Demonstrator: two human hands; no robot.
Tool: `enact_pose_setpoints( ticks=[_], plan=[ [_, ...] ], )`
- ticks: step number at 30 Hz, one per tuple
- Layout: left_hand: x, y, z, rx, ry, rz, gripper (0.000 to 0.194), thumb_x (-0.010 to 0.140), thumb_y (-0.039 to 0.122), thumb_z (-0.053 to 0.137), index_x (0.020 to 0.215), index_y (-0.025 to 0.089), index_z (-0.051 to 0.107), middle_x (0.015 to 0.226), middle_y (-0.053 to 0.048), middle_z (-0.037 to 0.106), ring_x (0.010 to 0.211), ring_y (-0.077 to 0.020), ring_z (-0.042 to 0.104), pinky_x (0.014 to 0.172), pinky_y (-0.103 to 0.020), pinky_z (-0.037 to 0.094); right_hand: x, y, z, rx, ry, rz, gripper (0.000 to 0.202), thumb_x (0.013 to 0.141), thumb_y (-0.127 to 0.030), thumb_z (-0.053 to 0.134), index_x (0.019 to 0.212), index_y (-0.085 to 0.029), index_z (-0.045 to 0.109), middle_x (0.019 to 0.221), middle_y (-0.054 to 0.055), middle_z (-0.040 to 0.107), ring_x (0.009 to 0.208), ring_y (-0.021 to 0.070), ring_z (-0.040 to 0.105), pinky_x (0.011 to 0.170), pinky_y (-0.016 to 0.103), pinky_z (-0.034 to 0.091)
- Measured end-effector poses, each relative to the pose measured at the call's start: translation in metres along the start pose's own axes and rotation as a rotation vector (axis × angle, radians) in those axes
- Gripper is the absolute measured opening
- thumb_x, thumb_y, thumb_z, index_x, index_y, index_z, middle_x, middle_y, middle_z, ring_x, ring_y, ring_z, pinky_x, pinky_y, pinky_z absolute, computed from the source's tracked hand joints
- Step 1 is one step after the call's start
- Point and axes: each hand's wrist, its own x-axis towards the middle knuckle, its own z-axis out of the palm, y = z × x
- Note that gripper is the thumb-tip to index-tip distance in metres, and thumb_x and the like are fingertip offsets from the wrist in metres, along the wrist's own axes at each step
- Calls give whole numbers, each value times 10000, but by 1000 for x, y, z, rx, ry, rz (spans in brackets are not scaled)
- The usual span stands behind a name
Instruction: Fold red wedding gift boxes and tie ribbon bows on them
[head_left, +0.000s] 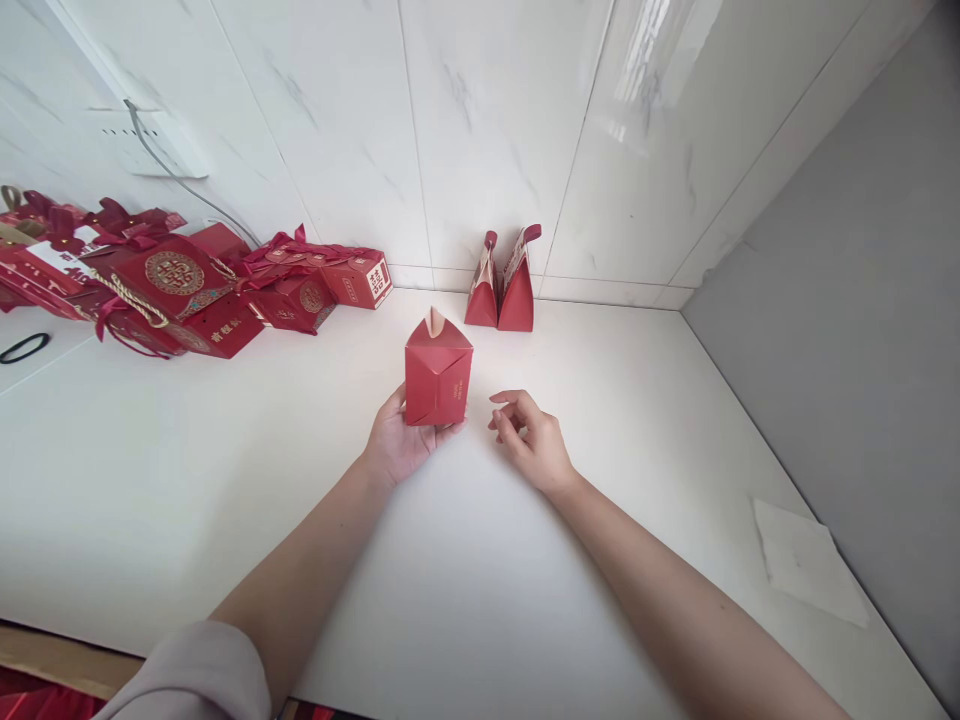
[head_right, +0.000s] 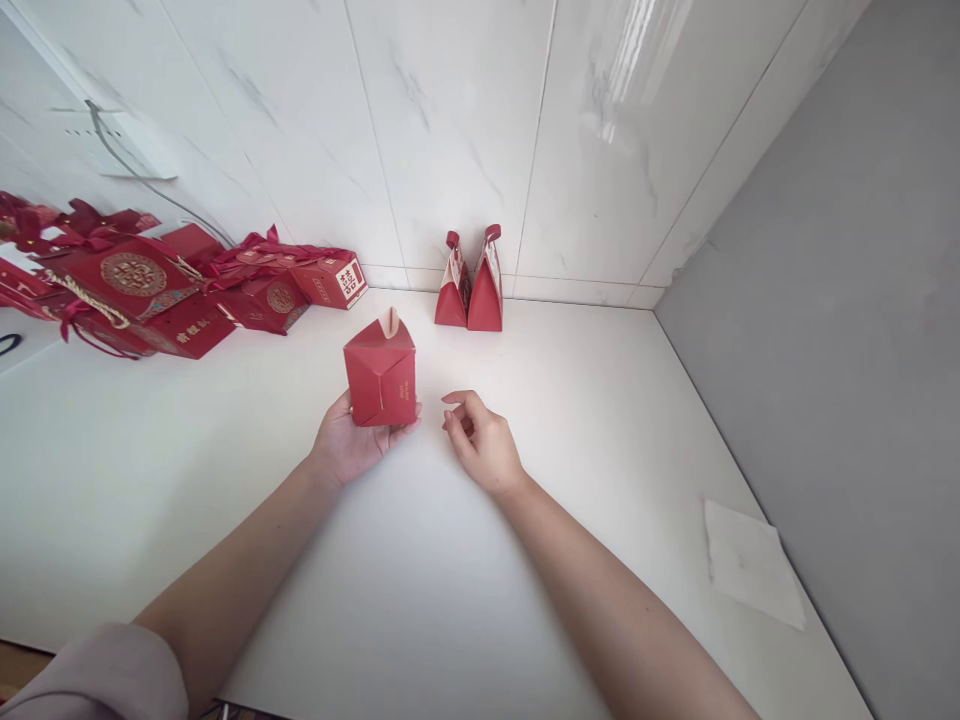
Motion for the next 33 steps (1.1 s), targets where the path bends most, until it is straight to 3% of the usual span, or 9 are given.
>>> enact_pose_setpoints(
  ticks=[9,13,16,20,25,27,29,31,33],
  plan=[
    [-4,0,5,43,-33,-56,415,898,490,479,1094,177,669,1157,-127,689,1037,-294,670,928,-454,541,0,-1,0,16,-12,29,256,981,-438,452,1154,-260,513,830,14,654,661,173,615,647,309,488],
    [1,-3,3,132,27,105,348,872,419,594,1156,223,640,1271,-79,647,1108,-263,640,939,-428,530,2,-3,-3,31,19,71,324,1005,-501,365,1103,-261,558,866,20,668,706,179,634,728,332,496],
    [6,-1,-2,240,92,292,450,766,335,741,1185,231,612,1283,-71,639,1124,-259,627,946,-409,507,5,1,-4,74,124,99,432,1009,-543,288,1079,-246,594,1009,55,673,836,201,636,741,339,497],
    [7,9,-11,342,153,447,339,780,375,720,1076,228,644,1173,-47,685,1053,-235,638,926,-373,480,9,9,-5,166,243,183,527,993,-596,262,1368,-283,461,1326,86,575,1070,230,601,748,346,511],
    [4,20,-15,425,191,572,269,828,439,648,994,229,674,1089,-39,700,1037,-217,623,942,-356,451,10,10,-7,238,92,143,610,982,-621,278,1488,-285,332,1490,76,456,1363,230,420,1059,424,392],
    [6,22,-18,474,226,622,271,816,434,658,995,231,671,1108,-41,687,1065,-219,606,964,-359,437,9,8,-9,294,-15,146,640,988,-618,238,1519,-263,272,1314,100,614,1209,232,569,1003,421,439],
    [9,24,-24,502,296,650,270,805,424,663,998,235,664,1119,-41,673,1072,-217,598,964,-360,430,8,6,-10,367,-76,180,669,988,-623,190,1516,-219,266,883,60,724,806,217,678,771,371,524],
    [12,25,-30,488,374,642,274,805,426,650,1001,235,658,1109,-47,667,1066,-218,600,950,-366,429,8,5,-11,404,-74,209,672,984,-630,175,1460,-192,358,571,-22,602,506,184,561,554,308,471],
    [14,26,-35,477,429,631,300,826,465,610,1001,227,659,1098,-63,665,1069,-226,604,945,-377,426,8,6,-11,389,-45,212,649,982,-632,201,1381,-189,456,516,-43,546,443,164,483,493,284,415]
  ],
)
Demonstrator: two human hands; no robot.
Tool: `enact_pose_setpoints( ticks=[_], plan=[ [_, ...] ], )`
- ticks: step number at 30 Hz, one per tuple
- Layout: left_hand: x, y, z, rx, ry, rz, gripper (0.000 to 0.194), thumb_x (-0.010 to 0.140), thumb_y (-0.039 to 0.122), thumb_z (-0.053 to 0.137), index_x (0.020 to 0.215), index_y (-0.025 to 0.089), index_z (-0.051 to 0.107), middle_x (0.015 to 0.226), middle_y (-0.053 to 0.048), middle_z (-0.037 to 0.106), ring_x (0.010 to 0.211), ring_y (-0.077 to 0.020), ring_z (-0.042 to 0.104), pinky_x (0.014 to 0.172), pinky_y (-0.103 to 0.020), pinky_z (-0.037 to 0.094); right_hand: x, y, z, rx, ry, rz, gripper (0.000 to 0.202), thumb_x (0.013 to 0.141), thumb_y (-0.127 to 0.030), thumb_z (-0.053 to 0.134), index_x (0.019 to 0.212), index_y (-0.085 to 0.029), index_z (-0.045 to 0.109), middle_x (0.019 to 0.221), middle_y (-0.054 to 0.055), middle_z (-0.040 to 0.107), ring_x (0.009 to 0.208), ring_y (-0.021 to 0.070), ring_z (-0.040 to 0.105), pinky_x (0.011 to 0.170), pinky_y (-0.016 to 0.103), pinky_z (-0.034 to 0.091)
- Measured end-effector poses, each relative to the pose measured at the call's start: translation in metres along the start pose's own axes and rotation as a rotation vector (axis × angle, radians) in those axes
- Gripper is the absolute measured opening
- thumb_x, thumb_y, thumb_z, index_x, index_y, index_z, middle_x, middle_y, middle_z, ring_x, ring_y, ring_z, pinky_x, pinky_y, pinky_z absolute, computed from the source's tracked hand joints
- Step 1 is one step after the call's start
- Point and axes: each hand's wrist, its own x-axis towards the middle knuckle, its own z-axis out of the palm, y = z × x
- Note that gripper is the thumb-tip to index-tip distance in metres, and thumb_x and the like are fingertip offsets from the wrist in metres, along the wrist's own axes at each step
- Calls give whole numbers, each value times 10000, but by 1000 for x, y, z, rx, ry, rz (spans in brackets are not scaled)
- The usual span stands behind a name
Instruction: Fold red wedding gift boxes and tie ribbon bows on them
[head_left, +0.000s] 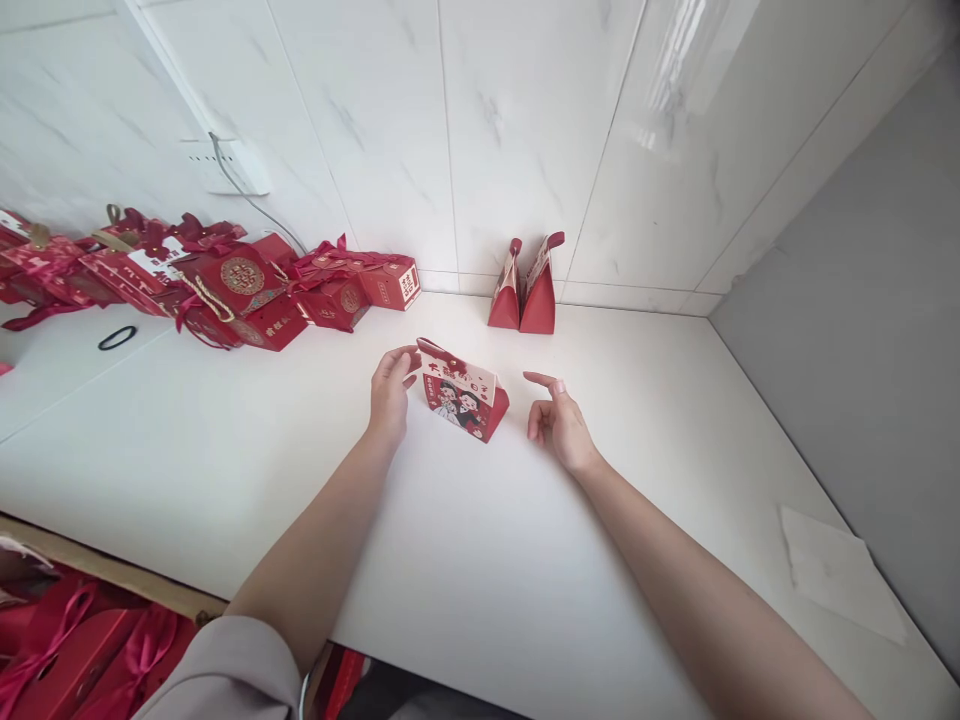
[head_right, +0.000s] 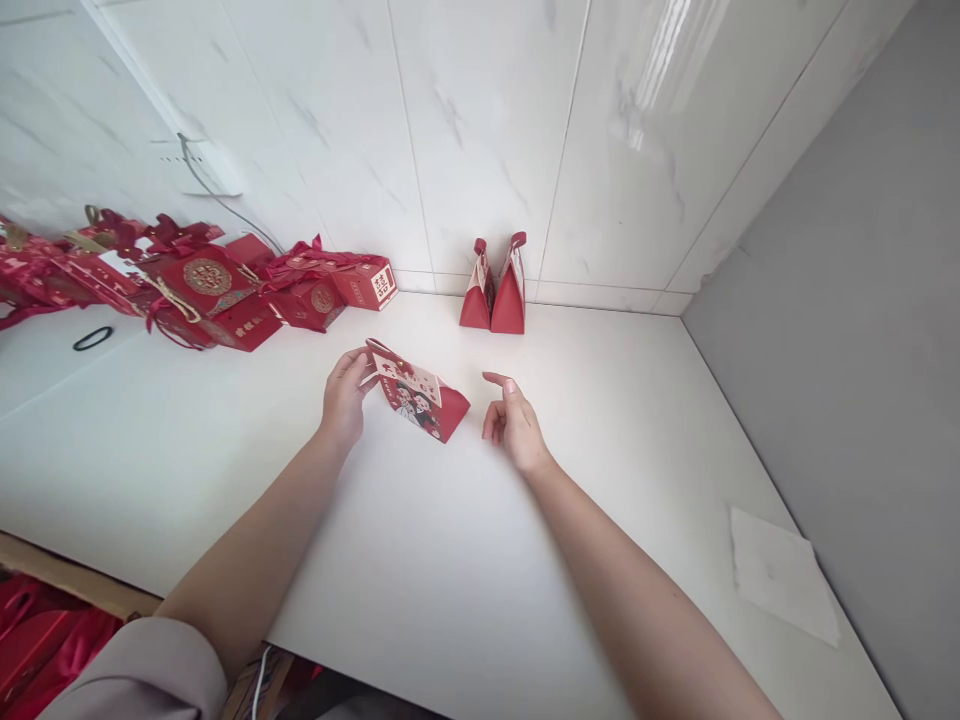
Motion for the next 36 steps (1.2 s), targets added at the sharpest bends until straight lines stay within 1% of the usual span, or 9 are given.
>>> enact_pose_setpoints(
  ticks=[5,8,12,16,20,22,26,29,36],
  plan=[
    [-5,9,0,80,-115,107,477,900,553,494,1265,262,589,1257,-94,614,1175,-252,567,1010,-414,400,1,4,3,-202,-111,-32,568,952,-587,416,1386,-224,466,673,-19,654,558,158,535,597,290,455],
    [-12,16,6,120,-240,219,574,885,518,561,1410,306,465,1333,-76,585,1215,-245,556,1052,-410,393,-1,5,6,-425,-176,-100,408,936,-503,497,1225,-233,599,670,-24,637,577,148,518,596,278,425],
    [-17,20,15,168,-309,299,546,899,536,532,1372,261,521,1400,-78,555,1291,-259,511,1087,-408,386,-5,1,8,-568,-191,-165,338,940,-429,494,1159,-230,656,672,-24,620,573,141,509,616,278,420],
    [-20,20,14,156,-442,239,684,904,679,368,1321,175,568,1376,-129,575,1283,-307,525,1070,-455,409,-7,-1,9,-552,-380,-236,324,920,-412,527,1099,-232,729,792,12,672,648,150,535,649,277,434],
    [-25,25,8,277,-586,422,796,768,678,607,1400,208,491,1451,-118,503,1344,-331,459,1122,-436,364,-5,3,9,-474,-370,-169,367,922,-428,503,1101,-195,722,776,20,674,657,153,537,648,274,442],
    [-31,27,7,415,-577,430,839,696,595,725,1406,224,474,1428,-95,528,1320,-322,484,1109,-411,381,-4,6,9,-471,-308,-139,379,924,-440,488,1087,-181,711,737,12,663,636,148,524,634,271,435],
    [-35,23,11,695,-425,166,632,773,467,675,1330,229,495,1252,-58,657,1146,-257,619,963,-351,486,-5,11,10,-499,-268,-130,329,905,-423,516,1009,-173,703,744,13,663,641,148,529,650,279,431],
    [-34,16,6,830,-341,18,698,718,498,715,1307,218,465,1245,-66,661,1112,-265,635,882,-336,512,-9,13,9,-553,-287,-138,279,892,-399,542,980,-193,709,799,19,686,684,164,571,684,295,446],
    [-34,23,0,1115,-373,82,683,696,519,719,1235,160,500,1226,-151,628,1104,-315,622,826,-342,504,-16,16,5,-629,-330,-221,236,921,-404,544,973,-242,708,1006,27,714,832,192,641,762,321,489]
  ],
)
